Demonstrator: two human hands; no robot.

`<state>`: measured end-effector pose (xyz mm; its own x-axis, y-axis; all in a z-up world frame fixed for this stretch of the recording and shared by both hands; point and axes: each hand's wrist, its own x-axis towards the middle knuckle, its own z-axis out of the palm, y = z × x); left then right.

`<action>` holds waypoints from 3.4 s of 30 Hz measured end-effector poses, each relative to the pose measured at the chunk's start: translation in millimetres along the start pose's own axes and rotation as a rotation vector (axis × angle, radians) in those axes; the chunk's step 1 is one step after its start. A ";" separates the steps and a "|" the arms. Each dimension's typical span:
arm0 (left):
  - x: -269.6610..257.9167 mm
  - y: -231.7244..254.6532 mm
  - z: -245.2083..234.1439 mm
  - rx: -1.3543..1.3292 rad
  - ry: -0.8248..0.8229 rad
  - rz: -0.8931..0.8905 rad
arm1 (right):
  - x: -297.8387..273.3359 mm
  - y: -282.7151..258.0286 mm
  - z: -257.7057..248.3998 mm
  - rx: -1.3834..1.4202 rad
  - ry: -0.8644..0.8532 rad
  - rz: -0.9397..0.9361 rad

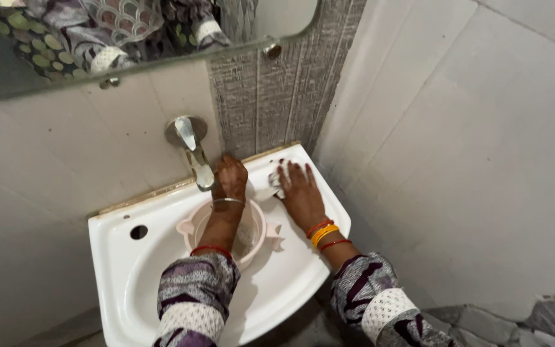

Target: The person cleans a white bathroom sink using a cloth and a pink plastic jug. They repeatedly wet the cloth, wipe the sink basin and faucet, and rinse the cloth in the jug. The person also pours water from the jug into the sink to rinse the basin and refills the jug from the tap.

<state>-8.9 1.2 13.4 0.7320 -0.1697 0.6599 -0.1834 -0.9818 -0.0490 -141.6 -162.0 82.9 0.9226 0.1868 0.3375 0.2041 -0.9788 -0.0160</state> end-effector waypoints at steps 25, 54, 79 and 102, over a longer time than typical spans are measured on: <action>-7.2 -0.8 13.4 0.229 -0.101 0.234 | -23.8 -1.2 -81.9 0.239 0.081 0.349; -5.0 -6.6 -11.9 0.136 -0.075 0.181 | -29.2 58.6 -3.0 0.118 -0.104 0.624; -59.8 -65.2 -234.1 -0.540 -0.723 0.194 | 36.6 7.3 2.8 0.435 0.163 -0.053; -108.1 -57.4 -256.7 -0.317 -0.465 0.383 | -81.8 23.5 -9.2 -0.056 0.179 0.035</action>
<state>-246.0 97.7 137.3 0.7702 -0.5888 0.2452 -0.6173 -0.7849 0.0541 -215.3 -201.0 63.6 0.8551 0.1395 0.4994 0.1496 -0.9885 0.0202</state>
